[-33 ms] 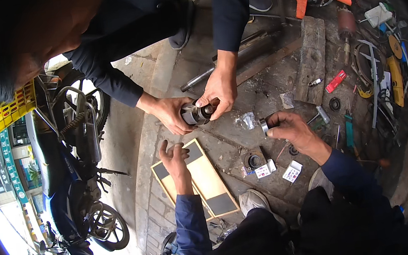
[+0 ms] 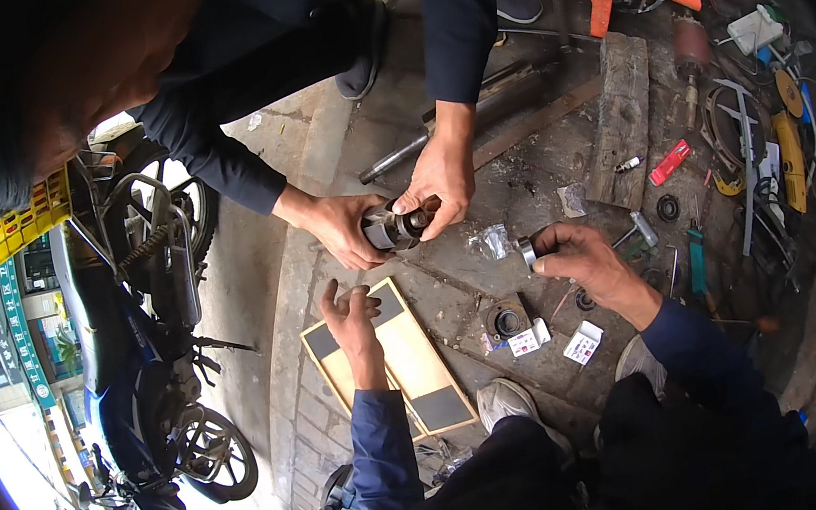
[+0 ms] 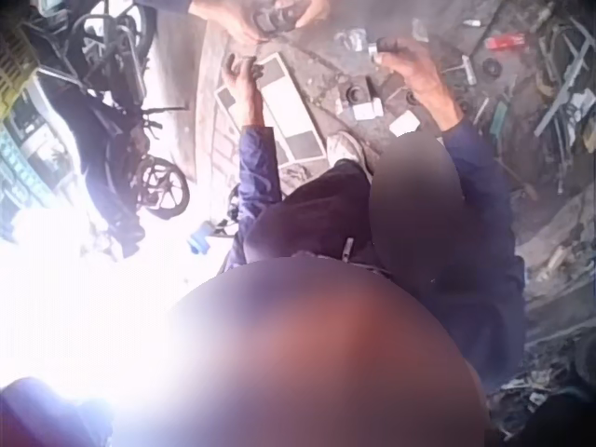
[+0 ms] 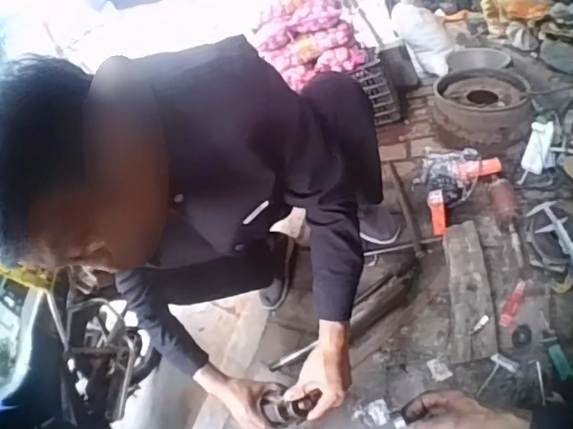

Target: The person unpacks new bearing parts and installs them into a motorcycle shock absorber assembly. They slide the bearings onto the shaft, fit the outer housing, and use a hammer to tap the components into place while a second person assists.

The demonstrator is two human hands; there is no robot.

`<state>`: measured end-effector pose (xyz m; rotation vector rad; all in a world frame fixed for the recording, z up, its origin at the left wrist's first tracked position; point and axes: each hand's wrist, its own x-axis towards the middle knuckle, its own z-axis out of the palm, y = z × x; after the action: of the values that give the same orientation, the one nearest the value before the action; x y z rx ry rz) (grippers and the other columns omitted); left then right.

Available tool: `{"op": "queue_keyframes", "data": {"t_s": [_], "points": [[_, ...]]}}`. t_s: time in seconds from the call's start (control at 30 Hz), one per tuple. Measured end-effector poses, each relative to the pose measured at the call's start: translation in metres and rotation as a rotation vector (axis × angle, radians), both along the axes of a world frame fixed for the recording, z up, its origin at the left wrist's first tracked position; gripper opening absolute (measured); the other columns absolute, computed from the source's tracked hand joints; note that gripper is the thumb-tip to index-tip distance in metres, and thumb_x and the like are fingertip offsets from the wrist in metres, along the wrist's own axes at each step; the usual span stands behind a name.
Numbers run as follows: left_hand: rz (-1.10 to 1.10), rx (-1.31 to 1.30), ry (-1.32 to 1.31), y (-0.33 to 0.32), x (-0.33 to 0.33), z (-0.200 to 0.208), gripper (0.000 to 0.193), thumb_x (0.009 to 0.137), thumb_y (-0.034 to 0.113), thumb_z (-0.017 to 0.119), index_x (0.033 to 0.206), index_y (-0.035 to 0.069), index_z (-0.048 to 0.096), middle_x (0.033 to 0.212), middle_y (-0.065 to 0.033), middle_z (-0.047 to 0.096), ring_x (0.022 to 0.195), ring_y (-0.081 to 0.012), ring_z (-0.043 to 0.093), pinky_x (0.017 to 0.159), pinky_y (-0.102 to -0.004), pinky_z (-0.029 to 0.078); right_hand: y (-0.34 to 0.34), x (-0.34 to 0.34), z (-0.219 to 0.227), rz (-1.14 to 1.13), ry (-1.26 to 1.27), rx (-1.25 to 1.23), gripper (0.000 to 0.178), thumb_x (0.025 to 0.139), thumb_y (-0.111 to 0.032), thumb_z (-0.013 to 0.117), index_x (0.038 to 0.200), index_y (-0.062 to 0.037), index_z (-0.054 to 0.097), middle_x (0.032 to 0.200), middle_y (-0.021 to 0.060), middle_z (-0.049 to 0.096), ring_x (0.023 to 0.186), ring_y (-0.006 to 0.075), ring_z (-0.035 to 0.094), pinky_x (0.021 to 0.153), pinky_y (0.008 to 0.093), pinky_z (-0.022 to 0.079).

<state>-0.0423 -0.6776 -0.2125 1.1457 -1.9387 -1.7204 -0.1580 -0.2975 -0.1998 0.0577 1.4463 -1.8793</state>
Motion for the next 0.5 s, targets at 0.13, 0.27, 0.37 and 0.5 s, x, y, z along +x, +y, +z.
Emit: {"op": "queue_keyframes", "data": {"t_s": [0.13,0.27,0.37,0.5], "points": [[-0.015,0.072,-0.017,0.015,0.002,-0.011,0.069,0.1,0.009,0.071,0.154,-0.012,0.034,0.1,-0.0159,0.073,0.075,-0.0182,0.068,0.066,-0.0276,0.054,0.003,0.003,0.001,-0.01,0.016,0.047,0.026,0.087,-0.013,0.081,0.108,0.001,0.073,0.096,0.002,0.071,0.089,0.0102,0.063,0.081,0.0276,0.049],[-0.049,0.064,-0.084,0.024,0.008,-0.022,0.064,0.101,0.007,0.07,0.154,-0.009,0.037,0.102,-0.0159,0.073,0.074,-0.0174,0.069,0.063,-0.0267,0.055,0.007,0.004,0.004,-0.045,0.021,0.043,0.025,0.086,-0.011,0.079,0.107,0.001,0.072,0.096,0.002,0.07,0.087,0.0107,0.062,0.079,0.0286,0.048],[-0.071,0.045,-0.123,0.027,0.01,-0.027,0.065,0.101,0.008,0.07,0.155,-0.01,0.037,0.101,-0.0156,0.073,0.073,-0.0174,0.068,0.064,-0.0274,0.055,0.009,0.003,0.004,-0.05,-0.007,0.024,0.025,0.087,-0.012,0.079,0.107,0.0005,0.072,0.095,0.0014,0.069,0.086,0.0103,0.061,0.078,0.0282,0.048],[-0.083,0.015,-0.092,0.031,0.012,-0.03,0.064,0.101,0.01,0.07,0.153,-0.01,0.038,0.095,-0.0092,0.071,0.077,-0.013,0.066,0.066,-0.0261,0.053,0.012,0.005,0.001,-0.072,-0.023,0.026,0.025,0.087,-0.01,0.079,0.109,0.0006,0.072,0.094,0.0012,0.069,0.084,0.0106,0.061,0.078,0.0277,0.048]]}}
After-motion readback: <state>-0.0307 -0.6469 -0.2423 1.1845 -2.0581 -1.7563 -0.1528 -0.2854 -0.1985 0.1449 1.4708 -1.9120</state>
